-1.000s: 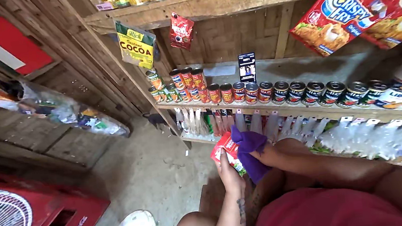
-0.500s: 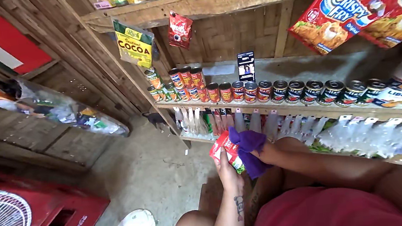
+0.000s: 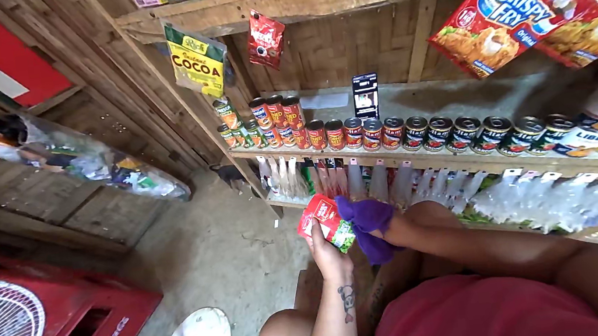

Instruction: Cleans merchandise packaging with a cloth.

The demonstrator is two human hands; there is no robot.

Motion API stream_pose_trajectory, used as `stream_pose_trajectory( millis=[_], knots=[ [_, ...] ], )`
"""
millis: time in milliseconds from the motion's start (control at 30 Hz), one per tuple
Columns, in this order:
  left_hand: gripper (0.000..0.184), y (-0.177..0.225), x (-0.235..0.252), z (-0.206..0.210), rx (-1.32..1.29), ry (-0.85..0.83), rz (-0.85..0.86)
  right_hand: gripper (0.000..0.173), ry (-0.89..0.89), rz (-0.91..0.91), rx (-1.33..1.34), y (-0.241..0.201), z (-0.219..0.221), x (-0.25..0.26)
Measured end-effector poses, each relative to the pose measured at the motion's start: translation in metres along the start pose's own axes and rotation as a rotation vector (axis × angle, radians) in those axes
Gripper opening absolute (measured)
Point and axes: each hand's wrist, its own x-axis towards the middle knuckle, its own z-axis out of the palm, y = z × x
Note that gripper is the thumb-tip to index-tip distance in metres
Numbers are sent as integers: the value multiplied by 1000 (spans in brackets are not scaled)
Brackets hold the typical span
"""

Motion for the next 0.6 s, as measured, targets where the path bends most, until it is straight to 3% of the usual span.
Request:
stream_pose_trajectory(
  millis=[300, 600],
  knots=[
    [37, -5, 0, -1, -20, -44, -79, 35, 38, 64, 142, -7, -2, 0],
    [45, -9, 1, 0, 109, -75, -176, 49, -21, 35, 57, -9, -17, 10]
  ],
)
